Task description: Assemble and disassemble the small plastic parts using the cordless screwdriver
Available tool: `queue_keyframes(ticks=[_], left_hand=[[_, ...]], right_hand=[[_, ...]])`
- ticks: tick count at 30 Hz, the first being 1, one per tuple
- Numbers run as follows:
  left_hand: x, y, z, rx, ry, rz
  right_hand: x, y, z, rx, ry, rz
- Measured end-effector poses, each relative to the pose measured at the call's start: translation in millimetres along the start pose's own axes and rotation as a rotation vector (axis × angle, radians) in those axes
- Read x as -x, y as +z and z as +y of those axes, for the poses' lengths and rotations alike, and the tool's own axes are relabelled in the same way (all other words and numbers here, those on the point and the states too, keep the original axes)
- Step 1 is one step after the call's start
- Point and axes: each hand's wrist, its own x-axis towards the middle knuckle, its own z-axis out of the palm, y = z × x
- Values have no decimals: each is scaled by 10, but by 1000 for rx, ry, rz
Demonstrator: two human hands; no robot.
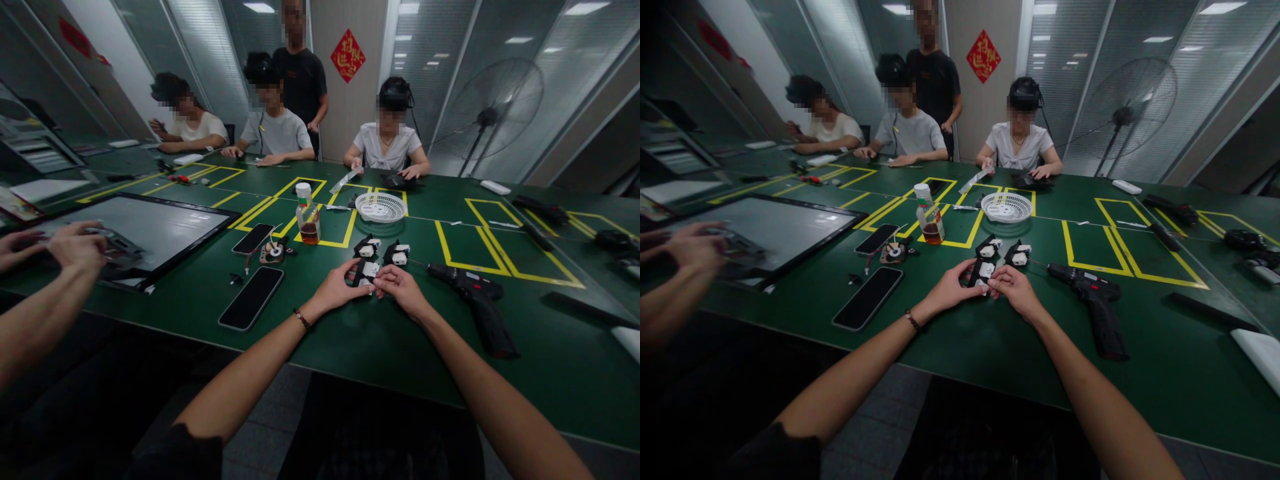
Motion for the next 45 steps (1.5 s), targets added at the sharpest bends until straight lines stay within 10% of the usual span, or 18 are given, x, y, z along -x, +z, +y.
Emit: queue_keyframes(ticks=[45], left_hand=[[38,-8,127,1,107,44]], right_hand=[[118,169,-131,316,-199,148]])
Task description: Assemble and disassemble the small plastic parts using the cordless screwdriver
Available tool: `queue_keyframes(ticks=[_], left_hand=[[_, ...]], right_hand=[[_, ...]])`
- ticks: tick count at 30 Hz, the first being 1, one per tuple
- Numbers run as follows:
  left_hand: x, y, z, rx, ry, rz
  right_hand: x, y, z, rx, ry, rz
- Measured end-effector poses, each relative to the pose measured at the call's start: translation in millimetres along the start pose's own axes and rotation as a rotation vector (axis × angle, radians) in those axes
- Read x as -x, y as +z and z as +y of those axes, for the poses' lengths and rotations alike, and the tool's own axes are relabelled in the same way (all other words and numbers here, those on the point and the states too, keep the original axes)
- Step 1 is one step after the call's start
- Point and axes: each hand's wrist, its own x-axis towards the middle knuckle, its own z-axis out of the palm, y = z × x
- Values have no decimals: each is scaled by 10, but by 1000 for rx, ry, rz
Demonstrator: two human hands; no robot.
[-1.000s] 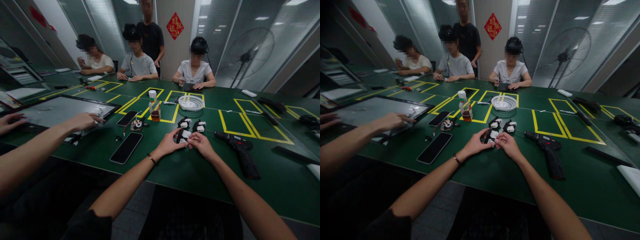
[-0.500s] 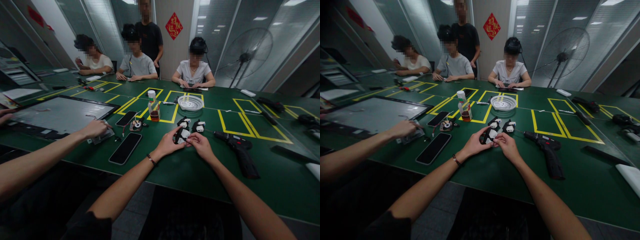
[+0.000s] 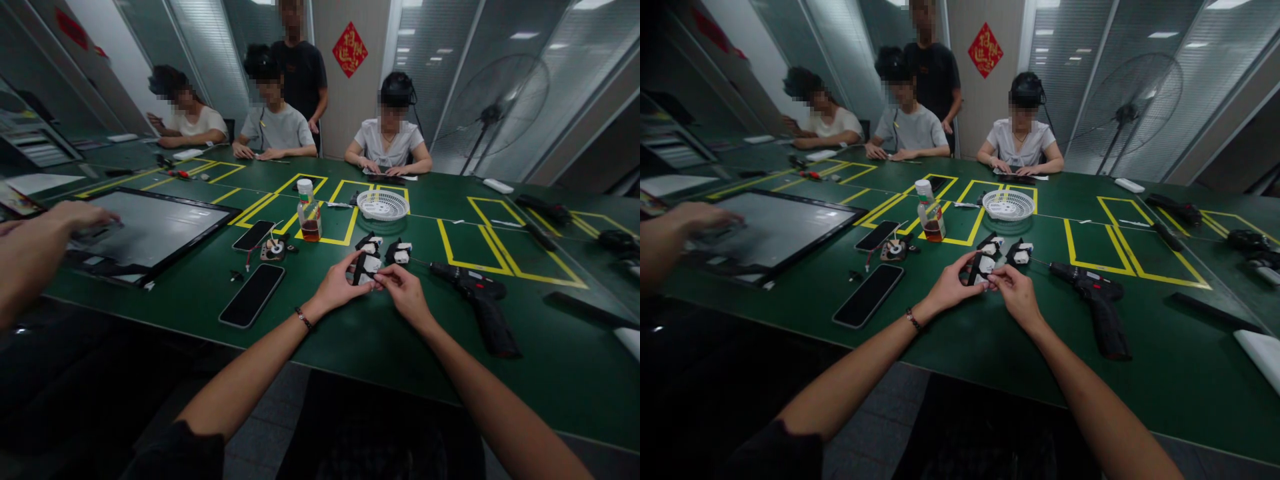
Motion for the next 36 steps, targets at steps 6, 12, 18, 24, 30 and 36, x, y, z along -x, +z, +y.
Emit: queue_keyframes(ticks=[6,12,18,24,30,36], left_hand=[[-4,-8,-10,-33,-5,6],[-11,-14,-47,-50,-21,12],[-18,7,-111,-7,-44,3],[-10,9,-122,-13,-33,-15],[-12,-21,-105,-8,-56,-49],[-3,-49,-83,-50,-48,-68]], right_hand=[[-10,9,37,-19,20,7],[-35,12,39,-134,80,5],[-46,3,61,-156,100,-1],[-50,-11,94,-164,98,-16],[-60,-55,90,-166,101,-64],[-75,-77,114,-175,105,-87]])
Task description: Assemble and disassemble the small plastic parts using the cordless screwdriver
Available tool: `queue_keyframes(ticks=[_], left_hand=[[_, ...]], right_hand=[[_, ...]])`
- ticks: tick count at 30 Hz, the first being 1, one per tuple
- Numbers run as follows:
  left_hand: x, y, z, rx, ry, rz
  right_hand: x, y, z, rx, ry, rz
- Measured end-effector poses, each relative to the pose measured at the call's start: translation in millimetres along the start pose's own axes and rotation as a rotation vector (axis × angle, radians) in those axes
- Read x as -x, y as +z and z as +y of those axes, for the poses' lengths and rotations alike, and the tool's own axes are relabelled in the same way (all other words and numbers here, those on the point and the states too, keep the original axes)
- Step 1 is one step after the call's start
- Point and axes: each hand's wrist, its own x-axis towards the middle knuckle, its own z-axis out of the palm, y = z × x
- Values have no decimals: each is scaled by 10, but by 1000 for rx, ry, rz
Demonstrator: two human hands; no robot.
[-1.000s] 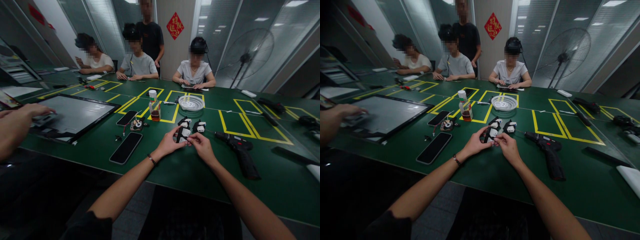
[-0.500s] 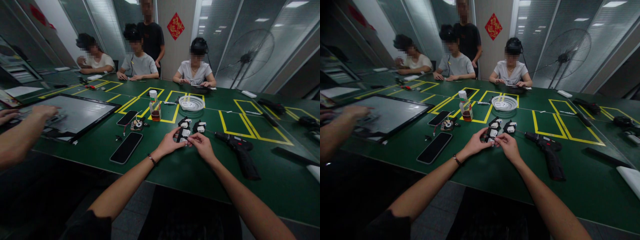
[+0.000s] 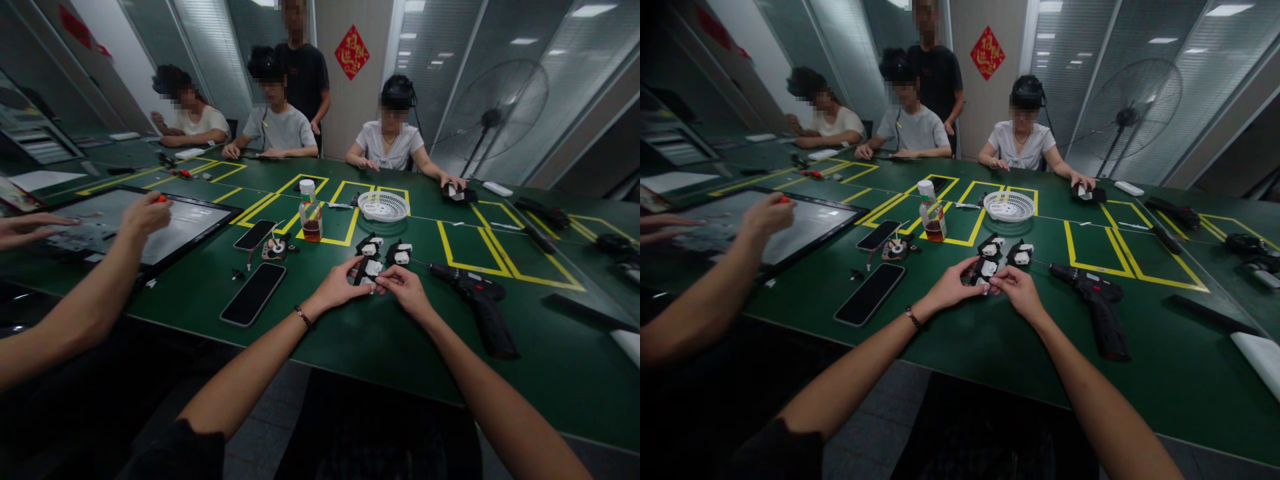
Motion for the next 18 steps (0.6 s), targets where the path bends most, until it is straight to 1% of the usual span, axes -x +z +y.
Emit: queue_keyframes(ticks=[9,14,18], left_hand=[[16,7,50,-25,11,18],[3,49,3,27,-28,33],[-20,75,-45,96,-47,34]], right_hand=[[3,20,16,24,30,21],[-3,14,12,18,20,14],[4,6,16,-7,22,-28]])
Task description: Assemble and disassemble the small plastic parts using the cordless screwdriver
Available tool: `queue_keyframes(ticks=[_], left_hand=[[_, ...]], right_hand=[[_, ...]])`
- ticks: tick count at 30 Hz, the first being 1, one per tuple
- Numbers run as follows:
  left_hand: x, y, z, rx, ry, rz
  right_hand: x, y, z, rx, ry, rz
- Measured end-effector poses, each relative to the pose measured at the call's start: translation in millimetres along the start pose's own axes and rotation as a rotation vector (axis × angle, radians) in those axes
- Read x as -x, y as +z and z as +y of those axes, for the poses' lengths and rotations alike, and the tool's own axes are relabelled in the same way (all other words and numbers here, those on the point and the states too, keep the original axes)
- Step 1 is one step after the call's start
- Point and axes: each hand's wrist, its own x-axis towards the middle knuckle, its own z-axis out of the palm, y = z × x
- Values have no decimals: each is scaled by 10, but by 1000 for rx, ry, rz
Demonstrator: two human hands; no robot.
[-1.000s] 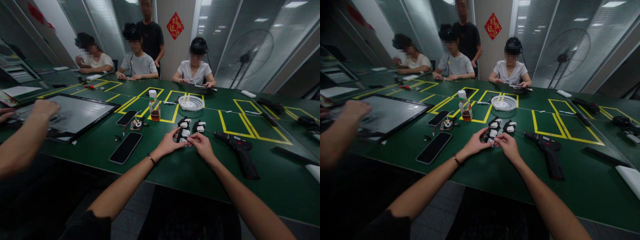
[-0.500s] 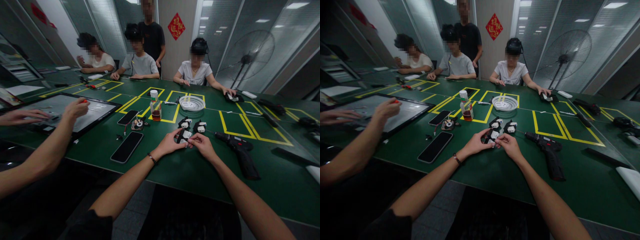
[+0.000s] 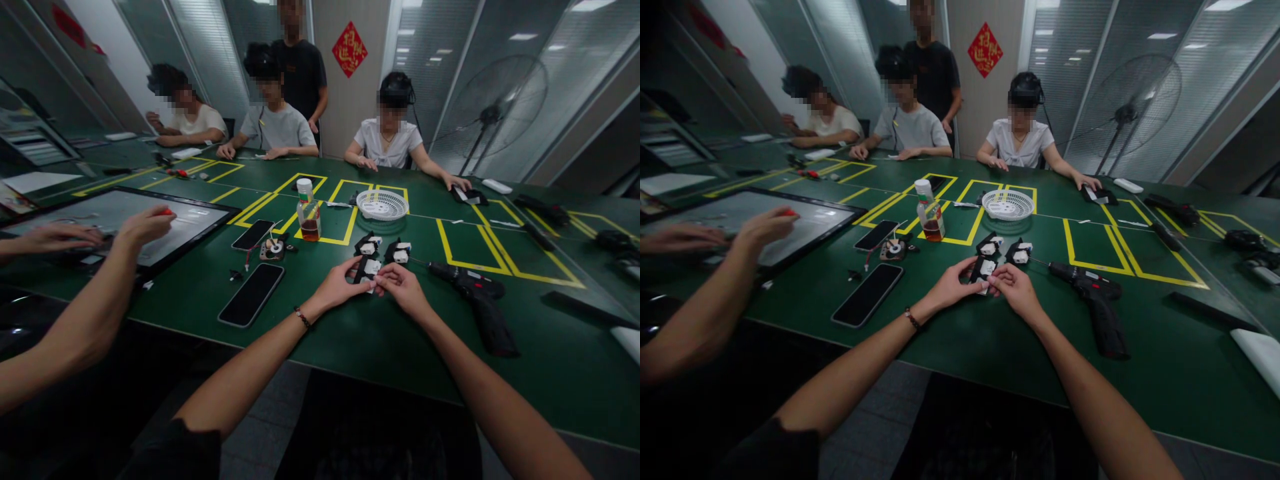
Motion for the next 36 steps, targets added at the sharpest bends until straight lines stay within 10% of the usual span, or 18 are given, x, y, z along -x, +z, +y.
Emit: queue_keyframes(ticks=[36], left_hand=[[-83,82,-56,405,-67,-113]], right_hand=[[38,122,-54,-137,44,36]])
